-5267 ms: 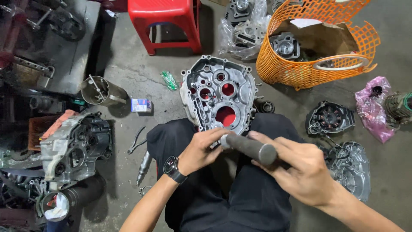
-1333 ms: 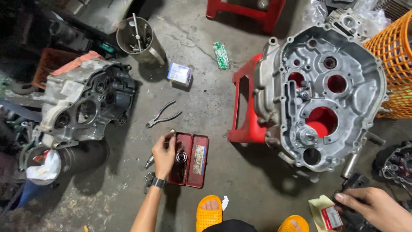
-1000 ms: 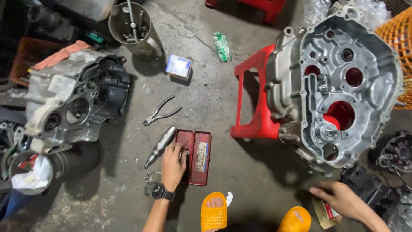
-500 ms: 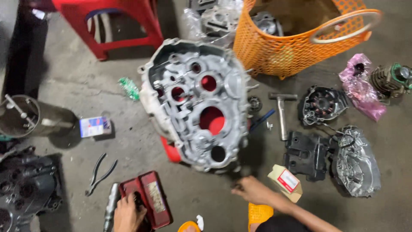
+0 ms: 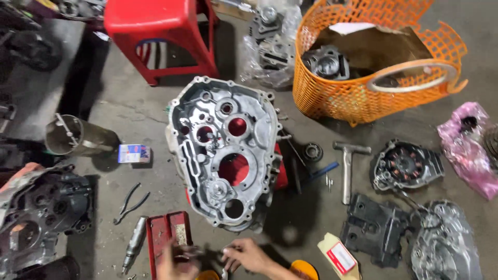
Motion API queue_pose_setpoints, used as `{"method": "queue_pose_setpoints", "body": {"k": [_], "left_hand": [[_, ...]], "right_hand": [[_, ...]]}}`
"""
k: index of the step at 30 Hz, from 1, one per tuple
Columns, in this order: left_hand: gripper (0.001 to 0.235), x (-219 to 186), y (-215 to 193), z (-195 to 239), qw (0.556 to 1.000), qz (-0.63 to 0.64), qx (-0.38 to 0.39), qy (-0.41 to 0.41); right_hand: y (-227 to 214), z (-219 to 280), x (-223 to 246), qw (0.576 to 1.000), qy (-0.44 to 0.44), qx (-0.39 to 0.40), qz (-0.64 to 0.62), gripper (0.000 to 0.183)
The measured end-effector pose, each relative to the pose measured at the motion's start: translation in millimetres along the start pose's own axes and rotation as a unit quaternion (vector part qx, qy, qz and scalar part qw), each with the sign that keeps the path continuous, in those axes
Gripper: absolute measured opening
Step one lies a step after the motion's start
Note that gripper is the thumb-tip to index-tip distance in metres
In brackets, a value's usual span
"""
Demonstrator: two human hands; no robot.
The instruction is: The person sits on the floor with a motorcycle engine crankcase cover and hammers bearings and seals into its bores using a socket driver and mallet. They flip and reposition the cover, pick small parts from a parts tray, and press components into place by hand.
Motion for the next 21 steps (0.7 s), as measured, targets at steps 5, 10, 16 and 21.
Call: {"method": "queue_pose_setpoints", "body": {"k": [5,10,16,21], "left_hand": [[0.109,-46,84,-6,0.985,0.089,0.116,0.095],[0.092,-152,90,10,0.966,0.042,0.123,0.222],[0.097,-273,52,31,0.897,0.062,0.122,0.42],[0.089,-195,73,17,0.913,0.048,0.108,0.39]], "right_hand": [[-23,-24,-20,0.992,-0.04,-0.017,0.115,0.027],[-71,-1,-17,0.979,-0.018,-0.12,-0.165,0.028],[-154,45,-30,0.943,-0.051,-0.173,-0.279,0.032],[-194,139,111,0.93,-0.193,-0.304,-0.077,0.031]]}}
Point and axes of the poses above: each hand's wrist, its own z-axis away from the middle knuckle, its own y-axis out of the palm, x = y × z, the point moved 10 cm from there along -z, towards the middle knuckle, and after that the axes turned 13 degrees about -z, right-handed, at the moved point
